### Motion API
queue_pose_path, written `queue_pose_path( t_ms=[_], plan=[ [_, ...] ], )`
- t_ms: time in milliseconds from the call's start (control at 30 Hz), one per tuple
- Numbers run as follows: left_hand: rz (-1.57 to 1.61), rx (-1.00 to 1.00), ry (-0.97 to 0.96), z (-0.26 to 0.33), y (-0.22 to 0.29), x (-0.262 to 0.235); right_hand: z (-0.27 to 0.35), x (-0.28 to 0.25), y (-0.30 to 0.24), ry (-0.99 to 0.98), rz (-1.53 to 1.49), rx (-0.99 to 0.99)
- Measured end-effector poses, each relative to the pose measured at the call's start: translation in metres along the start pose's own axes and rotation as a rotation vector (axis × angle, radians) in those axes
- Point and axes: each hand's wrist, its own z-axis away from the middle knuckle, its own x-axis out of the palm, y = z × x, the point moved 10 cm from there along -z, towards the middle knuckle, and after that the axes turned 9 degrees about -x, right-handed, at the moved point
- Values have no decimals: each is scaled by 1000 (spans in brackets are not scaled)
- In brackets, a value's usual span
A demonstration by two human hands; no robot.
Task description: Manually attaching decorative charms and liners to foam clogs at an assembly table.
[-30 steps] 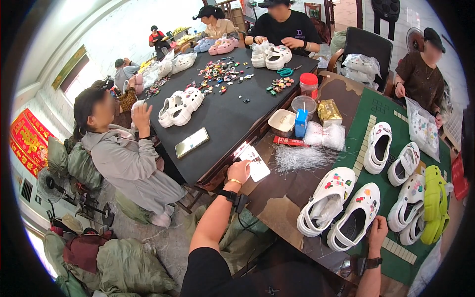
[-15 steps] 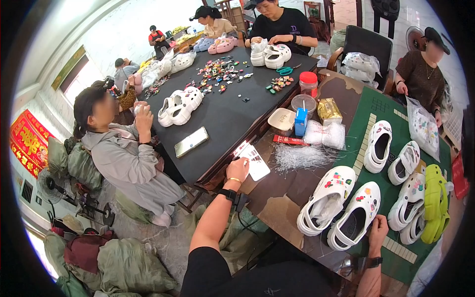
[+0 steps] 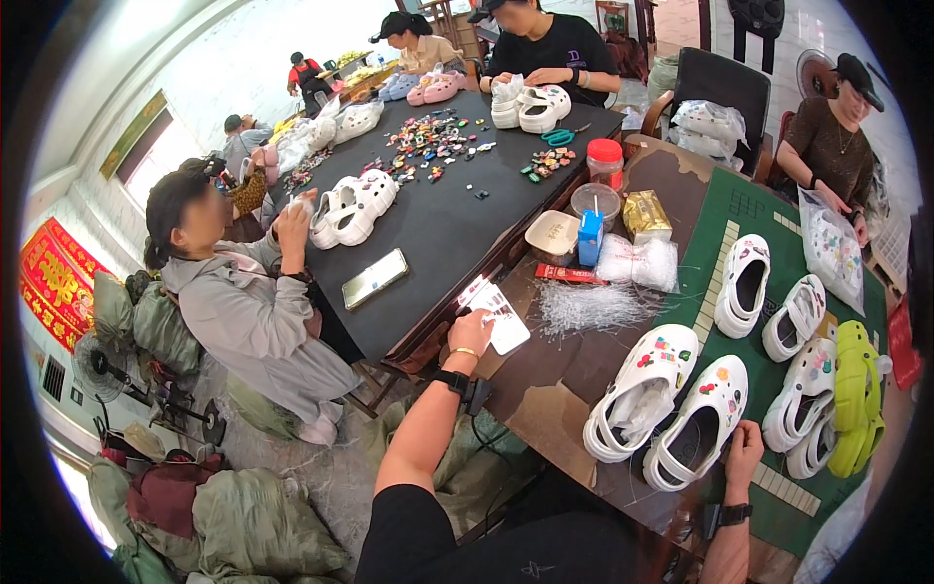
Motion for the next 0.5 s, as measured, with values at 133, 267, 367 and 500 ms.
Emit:
queue_pose_path(
  t_ms=[133,267,367,500],
  plan=[
    [-27,-30,-41,2,3,-1,2,0,10,-4,-26,24],
    [-9,-26,-88,3,1,1,2,1,10,1,-29,-3],
    [-2,-11,-101,1,-4,2,1,1,9,9,-28,-23],
    [29,-14,-137,2,6,-2,2,0,9,-9,-7,6]
  ],
)
